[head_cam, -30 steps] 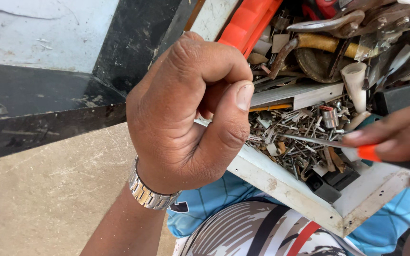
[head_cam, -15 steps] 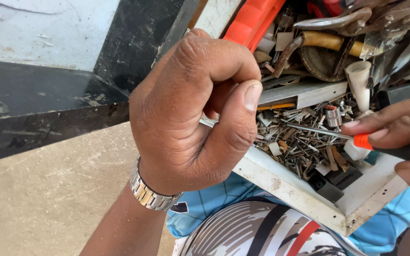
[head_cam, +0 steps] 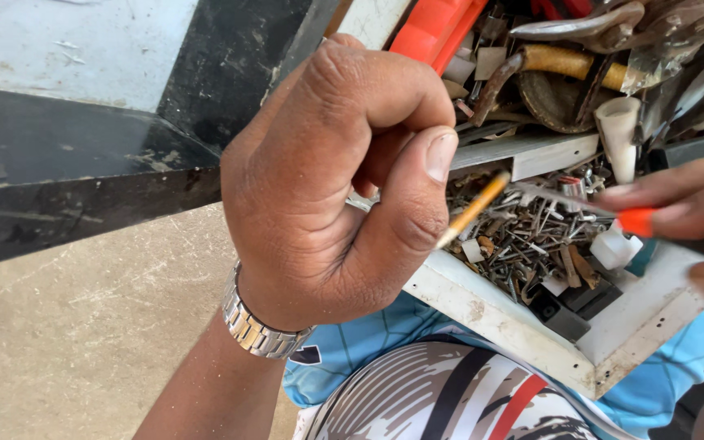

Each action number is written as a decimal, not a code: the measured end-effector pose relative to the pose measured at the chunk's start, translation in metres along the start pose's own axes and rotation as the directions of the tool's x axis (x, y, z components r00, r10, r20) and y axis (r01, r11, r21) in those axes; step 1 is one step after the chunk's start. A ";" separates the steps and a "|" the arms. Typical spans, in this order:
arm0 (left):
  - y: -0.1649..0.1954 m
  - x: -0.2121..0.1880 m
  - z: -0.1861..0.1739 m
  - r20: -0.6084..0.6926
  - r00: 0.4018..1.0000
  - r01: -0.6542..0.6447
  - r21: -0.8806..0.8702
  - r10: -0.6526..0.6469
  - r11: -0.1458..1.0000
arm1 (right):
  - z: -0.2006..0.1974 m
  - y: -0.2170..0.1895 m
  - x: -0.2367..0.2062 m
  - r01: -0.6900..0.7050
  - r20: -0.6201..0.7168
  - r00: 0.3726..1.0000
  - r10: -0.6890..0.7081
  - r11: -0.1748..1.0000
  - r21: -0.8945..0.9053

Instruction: The person picks screws from a cluttered toolbox drawer, sorting through small hardware with their fingers and a screwdriver. They then carry the screws to a black metal frame on a workbench and drive the screws into the frame's joints using a screwdriver, steadying the frame with their other hand.

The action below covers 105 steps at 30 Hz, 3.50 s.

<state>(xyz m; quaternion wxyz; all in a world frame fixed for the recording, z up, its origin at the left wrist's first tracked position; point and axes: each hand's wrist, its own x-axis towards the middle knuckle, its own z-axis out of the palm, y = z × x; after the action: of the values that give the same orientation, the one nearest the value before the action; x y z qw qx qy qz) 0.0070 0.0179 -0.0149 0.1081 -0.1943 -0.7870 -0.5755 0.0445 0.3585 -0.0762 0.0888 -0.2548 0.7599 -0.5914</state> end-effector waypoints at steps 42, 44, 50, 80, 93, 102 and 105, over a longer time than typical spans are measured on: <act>-0.001 -0.003 -0.004 -0.018 1.000 -0.003 0.009 0.003 1.000 | 0.025 -0.039 0.028 -0.008 0.078 0.997 0.006 1.000 0.021; 0.001 -0.003 -0.005 -0.022 1.000 0.013 0.026 -0.012 1.000 | 0.034 -0.058 0.042 0.049 0.160 0.986 -0.051 0.999 0.020; 0.004 0.000 -0.007 -0.022 0.999 0.026 0.000 -0.026 1.000 | 0.030 -0.033 0.059 0.146 0.089 0.985 -0.148 0.989 0.028; 0.004 -0.008 -0.021 -0.061 0.993 0.094 -0.140 -0.103 0.986 | 0.023 -0.021 0.065 0.204 0.156 0.967 -0.202 0.979 0.005; 0.002 -0.003 -0.032 -0.028 0.996 0.084 -0.176 -0.090 0.981 | 0.018 0.005 0.074 -0.065 0.022 0.998 0.065 0.998 0.005; 0.003 0.000 -0.032 -0.026 0.997 0.073 -0.162 -0.078 0.984 | 0.034 -0.057 0.110 -0.050 0.276 0.960 0.048 0.999 -0.001; 0.003 0.000 -0.032 -0.024 0.996 0.084 -0.163 -0.089 0.983 | 0.032 -0.047 0.100 -0.041 0.261 0.965 0.015 0.995 0.093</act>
<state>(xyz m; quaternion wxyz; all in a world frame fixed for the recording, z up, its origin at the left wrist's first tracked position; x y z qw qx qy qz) 0.0068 -0.0116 -0.0026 0.0791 -0.1590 -0.7437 -0.6445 -0.0131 0.2737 -0.0242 0.2083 -0.3148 0.7155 -0.5879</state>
